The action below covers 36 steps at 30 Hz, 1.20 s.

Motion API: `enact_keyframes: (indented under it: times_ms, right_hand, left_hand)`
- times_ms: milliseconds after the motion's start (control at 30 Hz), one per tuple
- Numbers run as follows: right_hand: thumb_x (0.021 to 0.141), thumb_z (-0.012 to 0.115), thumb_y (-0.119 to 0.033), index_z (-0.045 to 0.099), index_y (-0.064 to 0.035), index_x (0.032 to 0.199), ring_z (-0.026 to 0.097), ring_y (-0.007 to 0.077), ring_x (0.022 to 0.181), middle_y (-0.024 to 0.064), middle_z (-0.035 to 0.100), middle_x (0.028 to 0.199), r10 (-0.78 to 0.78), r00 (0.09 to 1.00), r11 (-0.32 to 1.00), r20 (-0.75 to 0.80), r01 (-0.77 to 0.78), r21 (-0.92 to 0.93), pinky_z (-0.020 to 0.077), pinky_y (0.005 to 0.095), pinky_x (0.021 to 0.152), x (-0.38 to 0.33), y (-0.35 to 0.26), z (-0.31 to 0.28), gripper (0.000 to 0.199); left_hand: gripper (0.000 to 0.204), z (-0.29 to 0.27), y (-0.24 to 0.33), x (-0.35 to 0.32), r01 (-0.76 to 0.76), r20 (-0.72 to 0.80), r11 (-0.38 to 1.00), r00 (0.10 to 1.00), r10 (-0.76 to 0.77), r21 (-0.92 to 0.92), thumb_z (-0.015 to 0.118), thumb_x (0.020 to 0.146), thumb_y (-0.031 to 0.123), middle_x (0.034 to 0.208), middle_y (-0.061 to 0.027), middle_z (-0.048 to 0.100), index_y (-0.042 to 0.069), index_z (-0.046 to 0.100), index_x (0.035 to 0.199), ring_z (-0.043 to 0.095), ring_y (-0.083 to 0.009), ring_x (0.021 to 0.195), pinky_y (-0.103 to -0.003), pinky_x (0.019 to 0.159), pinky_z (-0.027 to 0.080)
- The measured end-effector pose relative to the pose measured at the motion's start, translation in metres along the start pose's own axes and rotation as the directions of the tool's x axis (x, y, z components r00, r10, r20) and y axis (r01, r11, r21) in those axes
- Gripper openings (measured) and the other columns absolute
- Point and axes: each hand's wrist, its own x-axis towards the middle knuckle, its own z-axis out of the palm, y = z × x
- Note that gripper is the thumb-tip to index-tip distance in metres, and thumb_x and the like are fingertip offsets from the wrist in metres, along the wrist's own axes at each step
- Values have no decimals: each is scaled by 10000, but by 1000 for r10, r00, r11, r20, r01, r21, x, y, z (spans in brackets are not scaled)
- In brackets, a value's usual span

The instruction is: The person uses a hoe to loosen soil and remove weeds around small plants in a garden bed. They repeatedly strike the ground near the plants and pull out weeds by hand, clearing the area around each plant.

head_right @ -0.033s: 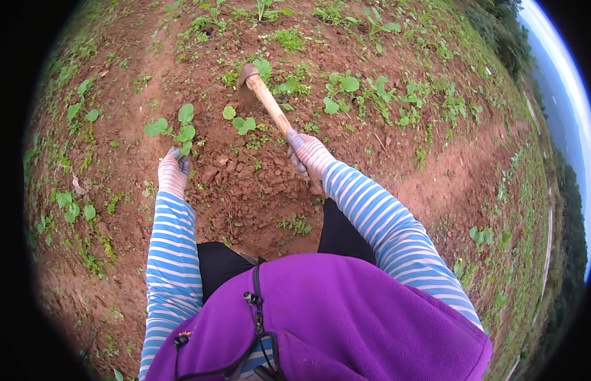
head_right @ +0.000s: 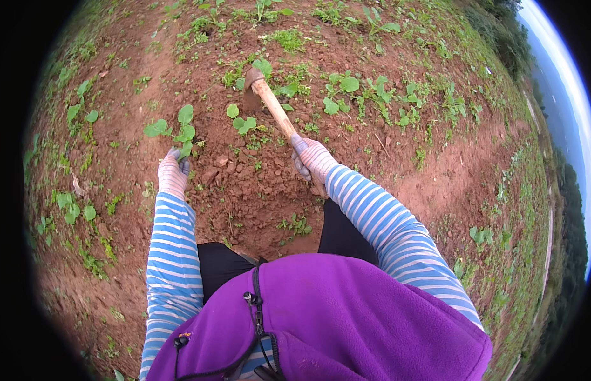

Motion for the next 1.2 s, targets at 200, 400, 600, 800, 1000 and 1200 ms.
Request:
enact_keyframes:
  times_ms: [200, 400, 600, 800, 1000, 1200]
  right_hand:
    - [943, 495, -614, 508, -77, 852, 393, 130, 358, 27, 462, 529, 77, 994, 986, -80, -64, 154, 334, 294, 334, -29, 12, -40, 545]
    - [955, 515, -574, 499, -90, 851, 381, 120, 351, 19, 456, 525, -210, 977, 976, -37, 211, 52, 323, 278, 333, -42, 9, -18, 495]
    - [953, 522, -569, 509, -100, 854, 387, 119, 357, 13, 470, 537, 37, 997, 998, -63, -33, 55, 323, 272, 330, -66, 10, -13, 479]
    - [957, 509, -574, 499, -90, 871, 385, 110, 362, 15, 476, 549, -189, 981, 971, -33, 192, 144, 341, 273, 342, -65, -5, -18, 492]
    - [954, 514, -577, 510, -88, 865, 392, 121, 367, 10, 467, 545, 134, 991, 984, -10, -132, 121, 336, 277, 351, -80, 22, 2, 497]
    - [953, 515, -579, 515, -83, 888, 399, 109, 387, 8, 485, 578, -32, 999, 959, -37, 41, 282, 349, 267, 361, -83, 5, -10, 500]
  left_hand:
    - [493, -3, 4, -4, -10, -5, 1000, 1000, 10, 17, 651, 888, 185, 1122, -2, 627, 156, 522, 1363, 582, -138, 927, -294, 789, 477]
    - [453, 23, 2, -27, 83, 249, 974, 959, -136, 212, 595, 937, 192, 1147, -30, 625, 165, 510, 1381, 589, -187, 981, -351, 841, 486]
    - [528, 47, 1, -37, 18, 403, 935, 899, -170, 354, 612, 933, 221, 1275, -44, 572, 160, 467, 1437, 588, -191, 1035, -330, 892, 499]
    - [500, 56, -1, -38, -59, 416, 885, 896, -157, 461, 580, 958, 238, 1346, -42, 547, 168, 467, 1440, 575, -166, 1077, -313, 908, 478]
    - [467, 65, -1, -39, -140, 455, 819, 876, -159, 556, 580, 970, 261, 1344, -38, 550, 165, 497, 1419, 578, -159, 1048, -309, 905, 469]
    - [450, 66, -1, -43, -179, 463, 846, 882, -89, 503, 565, 980, 257, 1274, -16, 578, 157, 504, 1414, 578, -136, 995, -292, 860, 484]
